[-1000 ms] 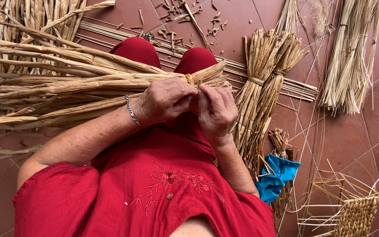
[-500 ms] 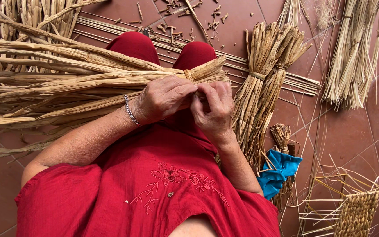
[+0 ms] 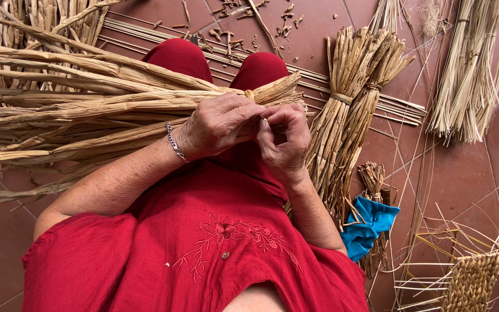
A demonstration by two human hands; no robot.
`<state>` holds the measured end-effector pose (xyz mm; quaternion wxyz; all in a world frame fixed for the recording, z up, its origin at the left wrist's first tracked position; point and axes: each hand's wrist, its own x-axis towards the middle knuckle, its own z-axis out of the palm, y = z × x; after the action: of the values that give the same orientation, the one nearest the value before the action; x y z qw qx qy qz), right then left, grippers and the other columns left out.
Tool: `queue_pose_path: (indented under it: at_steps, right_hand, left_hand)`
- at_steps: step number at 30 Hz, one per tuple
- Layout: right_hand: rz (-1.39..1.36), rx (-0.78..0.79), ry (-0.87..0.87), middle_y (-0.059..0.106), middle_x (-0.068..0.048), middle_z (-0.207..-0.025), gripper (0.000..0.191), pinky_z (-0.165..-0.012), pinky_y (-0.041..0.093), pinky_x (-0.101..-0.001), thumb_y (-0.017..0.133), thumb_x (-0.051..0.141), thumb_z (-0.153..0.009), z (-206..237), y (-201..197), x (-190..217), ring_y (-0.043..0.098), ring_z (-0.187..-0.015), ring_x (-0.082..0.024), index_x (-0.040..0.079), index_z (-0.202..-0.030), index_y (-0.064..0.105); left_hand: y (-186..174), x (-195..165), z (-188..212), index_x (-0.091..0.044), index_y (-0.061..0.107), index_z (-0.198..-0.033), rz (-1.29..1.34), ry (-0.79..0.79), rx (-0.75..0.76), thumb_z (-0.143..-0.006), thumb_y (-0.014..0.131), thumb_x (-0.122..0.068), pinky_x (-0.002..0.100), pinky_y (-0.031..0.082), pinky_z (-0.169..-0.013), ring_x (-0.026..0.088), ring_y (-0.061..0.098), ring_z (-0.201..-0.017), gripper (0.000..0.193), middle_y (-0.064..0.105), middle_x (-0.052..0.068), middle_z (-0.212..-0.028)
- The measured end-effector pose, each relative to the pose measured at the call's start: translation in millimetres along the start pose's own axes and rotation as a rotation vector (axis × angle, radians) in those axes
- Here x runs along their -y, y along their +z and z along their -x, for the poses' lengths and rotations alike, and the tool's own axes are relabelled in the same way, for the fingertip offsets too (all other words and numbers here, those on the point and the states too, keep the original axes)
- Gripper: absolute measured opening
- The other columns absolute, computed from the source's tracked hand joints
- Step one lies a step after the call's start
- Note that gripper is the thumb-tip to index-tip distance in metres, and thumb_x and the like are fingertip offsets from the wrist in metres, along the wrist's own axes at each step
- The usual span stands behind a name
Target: The person sits on a tiled floor sorting through bundles of dried plant stalks. They pick up stalks, trim off ends and unwanted pieces with scissors, strip loose fragments by hand, and set the cleaned stalks into separate piles while discarding trimmings on the floor.
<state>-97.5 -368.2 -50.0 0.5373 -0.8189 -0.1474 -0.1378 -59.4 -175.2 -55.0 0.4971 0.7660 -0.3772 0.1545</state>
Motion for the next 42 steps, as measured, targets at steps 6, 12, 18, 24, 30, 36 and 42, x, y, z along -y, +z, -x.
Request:
queue_pose_path:
  at_steps: [6, 12, 18, 24, 30, 36, 42]
  right_hand:
    - [-0.449, 0.127, 0.257, 0.058, -0.006, -0.110, 0.023, -0.088, 0.053, -0.0250, 0.062, -0.015, -0.098, 4.6, -6.6, -22.4, 0.058, -0.099, -0.011, 0.005, -0.101, 0.050]
    - [-0.714, 0.191, 0.448, 0.067, -0.010, -0.112, 0.023, -0.095, 0.058, -0.0284, 0.066, -0.012, -0.098, 0.3, -17.9, -31.9, 0.064, -0.103, -0.012, 0.004, -0.102, 0.051]
    - [-0.501, 0.235, 0.332, 0.066, -0.007, -0.114, 0.020, -0.098, 0.058, -0.0286, 0.068, -0.011, -0.101, -5.5, -20.7, -20.3, 0.066, -0.107, -0.012, 0.001, -0.110, 0.056]
    - [-0.210, 0.379, 0.130, 0.067, -0.007, -0.112, 0.027, -0.091, 0.060, -0.0286, 0.072, -0.011, -0.094, -24.3, -43.4, 1.9, 0.070, -0.104, -0.014, 0.002, -0.116, 0.066]
    - [0.059, 0.322, -0.051, 0.071, -0.006, -0.098, 0.025, -0.083, 0.057, -0.0340, 0.077, -0.009, -0.087, -33.1, -41.9, 9.1, 0.068, -0.095, -0.022, 0.007, -0.104, 0.068]
    - [0.126, 0.347, -0.117, 0.067, -0.005, -0.091, 0.026, -0.080, 0.053, -0.0377, 0.079, -0.008, -0.083, -33.9, -43.4, 4.4, 0.064, -0.090, -0.024, 0.009, -0.097, 0.066]
    - [0.067, 0.386, -0.050, 0.062, -0.005, -0.086, 0.026, -0.073, 0.052, -0.0347, 0.075, -0.013, -0.084, -34.8, -47.8, -5.3, 0.061, -0.085, -0.022, 0.006, -0.091, 0.059]
  left_hand:
    - [-2.4, 0.1, -3.0, -0.002, 0.066, -0.124, 0.042, -0.034, 0.016, -0.088, 0.084, -0.008, 0.043, 0.058, -0.092, 0.032, 0.069, -0.100, 0.041, 0.067, 0.012, -0.107]
    - [-9.1, -3.8, -5.6, -0.003, 0.065, -0.110, 0.003, -0.081, -0.048, -0.086, 0.082, -0.003, 0.040, 0.057, -0.088, 0.030, 0.068, -0.096, 0.029, 0.067, 0.011, -0.104]
    - [-8.7, -11.9, -7.1, 0.003, 0.066, -0.110, -0.271, 0.065, 0.028, -0.081, 0.082, -0.016, 0.046, 0.054, -0.088, 0.033, 0.064, -0.098, 0.038, 0.063, 0.014, -0.103]
    - [-7.0, -11.7, -0.3, 0.003, 0.068, -0.109, -0.261, 0.073, 0.040, -0.087, 0.081, -0.008, 0.043, 0.054, -0.085, 0.030, 0.064, -0.097, 0.028, 0.064, 0.011, -0.103]
    - [-5.0, -13.0, 2.9, 0.000, 0.065, -0.101, -0.289, 0.064, 0.033, -0.087, 0.078, -0.003, 0.041, 0.057, -0.085, 0.029, 0.064, -0.095, 0.019, 0.063, 0.011, -0.102]
    - [-6.1, -17.7, 0.9, -0.002, 0.059, -0.090, -0.344, 0.068, 0.123, -0.083, 0.075, -0.009, 0.045, 0.052, -0.088, 0.032, 0.061, -0.101, 0.019, 0.059, 0.014, -0.106]
    - [-9.9, -23.0, -0.7, -0.001, 0.061, -0.094, -0.346, -0.009, 0.167, -0.083, 0.075, -0.012, 0.046, 0.045, -0.098, 0.030, 0.055, -0.113, 0.022, 0.053, 0.014, -0.118]
